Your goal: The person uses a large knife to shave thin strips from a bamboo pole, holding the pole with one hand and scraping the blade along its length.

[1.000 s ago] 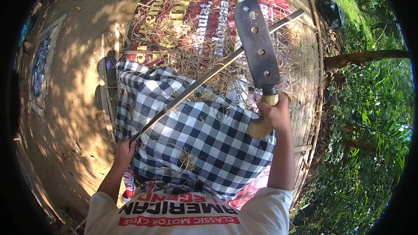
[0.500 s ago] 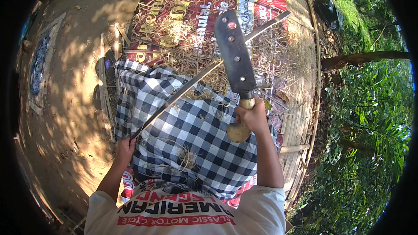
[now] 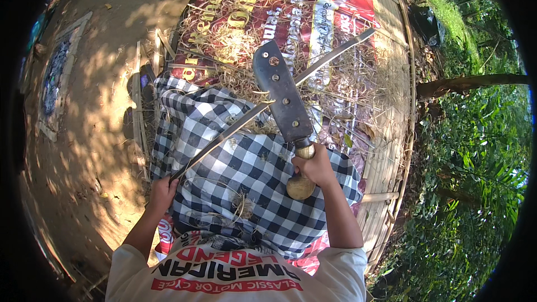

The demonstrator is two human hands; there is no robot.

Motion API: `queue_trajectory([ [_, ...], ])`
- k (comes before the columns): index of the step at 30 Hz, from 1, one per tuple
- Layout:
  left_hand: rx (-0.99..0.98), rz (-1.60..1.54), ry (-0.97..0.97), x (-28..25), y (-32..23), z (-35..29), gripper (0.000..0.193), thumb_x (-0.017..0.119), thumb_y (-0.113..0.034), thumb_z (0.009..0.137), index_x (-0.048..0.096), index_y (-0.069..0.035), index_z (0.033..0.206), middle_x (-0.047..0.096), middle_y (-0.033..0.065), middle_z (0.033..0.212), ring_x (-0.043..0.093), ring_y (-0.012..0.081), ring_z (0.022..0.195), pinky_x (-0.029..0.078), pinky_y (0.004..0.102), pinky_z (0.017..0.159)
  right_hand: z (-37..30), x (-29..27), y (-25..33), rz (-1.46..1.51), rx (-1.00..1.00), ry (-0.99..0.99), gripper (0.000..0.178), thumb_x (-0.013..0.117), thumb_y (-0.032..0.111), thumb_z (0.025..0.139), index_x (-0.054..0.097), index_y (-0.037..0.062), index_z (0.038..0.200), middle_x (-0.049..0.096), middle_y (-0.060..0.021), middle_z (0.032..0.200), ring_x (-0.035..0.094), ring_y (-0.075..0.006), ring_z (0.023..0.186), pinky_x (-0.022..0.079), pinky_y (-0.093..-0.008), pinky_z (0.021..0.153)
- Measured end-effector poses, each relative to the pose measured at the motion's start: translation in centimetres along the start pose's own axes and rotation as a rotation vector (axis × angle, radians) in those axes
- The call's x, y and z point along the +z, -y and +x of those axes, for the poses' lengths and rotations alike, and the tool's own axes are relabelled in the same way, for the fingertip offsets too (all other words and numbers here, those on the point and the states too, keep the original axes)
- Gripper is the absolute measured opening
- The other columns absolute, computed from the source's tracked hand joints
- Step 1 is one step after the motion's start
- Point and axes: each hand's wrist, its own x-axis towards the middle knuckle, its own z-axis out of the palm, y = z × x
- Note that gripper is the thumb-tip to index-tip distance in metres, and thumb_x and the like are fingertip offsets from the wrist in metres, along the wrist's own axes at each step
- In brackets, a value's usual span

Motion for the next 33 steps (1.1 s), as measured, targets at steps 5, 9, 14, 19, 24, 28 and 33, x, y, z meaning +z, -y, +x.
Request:
queue_trajectory([
  [5,0.013,0.025,-0.005,0.6,0.2,0.1,0.041,0.056,-0.037,0.094,0.060,0.001,0.082,0.057,0.0243,0.060,0.059,0.0453,0.062,0.045,0.0504,0.055,0.8,-2.4,2.1,0.152,-0.035,-0.168,0.009,0.066,-0.003,0.070,0.059,-0.0013,0.076,0.059,-0.0058,0.061,0.059,-0.0145,0.051,0.047,-0.0286,0.049],
  [9,-0.001,0.042,0.010,0.0,-0.2,0.4,0.041,0.056,-0.037,0.094,0.060,0.001,0.080,0.057,0.0244,0.061,0.059,0.0447,0.061,0.045,0.0502,0.054,-1.6,1.6,1.8,-0.073,0.067,0.104,0.015,0.069,0.001,0.069,0.060,-0.0035,0.079,0.061,-0.0075,0.063,0.060,-0.0163,0.055,0.048,-0.0303,0.052],
  [14,0.040,0.032,-0.031,0.7,0.5,0.1,0.040,0.058,-0.036,0.093,0.059,0.001,0.079,0.057,0.0239,0.061,0.060,0.0441,0.061,0.045,0.0493,0.053,-1.0,1.9,2.7,-0.085,-0.048,0.220,0.016,0.069,0.004,0.068,0.063,-0.0033,0.081,0.062,-0.0049,0.064,0.058,-0.0126,0.054,0.048,-0.0292,0.052],
  [19,0.025,0.026,-0.043,0.6,-0.1,-0.3,0.038,0.058,-0.036,0.093,0.059,0.000,0.081,0.057,0.0237,0.061,0.059,0.0442,0.061,0.046,0.0490,0.052,-0.5,2.2,1.9,0.033,0.000,-0.046,0.012,0.065,0.000,0.071,0.058,-0.0033,0.081,0.061,-0.0063,0.064,0.058,-0.0128,0.053,0.047,-0.0289,0.050],
  [24,0.022,0.064,-0.031,0.4,-0.3,0.1,0.038,0.058,-0.037,0.093,0.059,0.000,0.082,0.058,0.0234,0.062,0.060,0.0434,0.061,0.046,0.0487,0.053,-2.9,5.3,0.4,-0.176,-0.094,0.199,0.022,0.069,0.006,0.067,0.063,-0.0030,0.086,0.063,-0.0067,0.068,0.054,-0.0110,0.059,0.046,-0.0314,0.056],
  [28,0.035,0.030,-0.060,0.8,0.3,-0.2,0.039,0.058,-0.037,0.093,0.059,0.000,0.081,0.058,0.0230,0.062,0.060,0.0430,0.061,0.046,0.0486,0.053,-1.7,3.0,2.6,-0.086,0.043,0.109,0.015,0.068,0.005,0.068,0.061,-0.0035,0.078,0.062,-0.0071,0.064,0.057,-0.0114,0.055,0.047,-0.0297,0.053],
  [33,0.044,0.076,-0.058,0.6,-0.2,0.1,0.039,0.058,-0.037,0.093,0.058,0.000,0.079,0.059,0.0224,0.063,0.061,0.0422,0.061,0.046,0.0478,0.053,-3.9,6.3,0.1,-0.055,0.042,0.225,0.022,0.070,0.005,0.066,0.061,-0.0066,0.083,0.064,-0.0117,0.067,0.061,-0.0169,0.057,0.049,-0.0322,0.056],
])
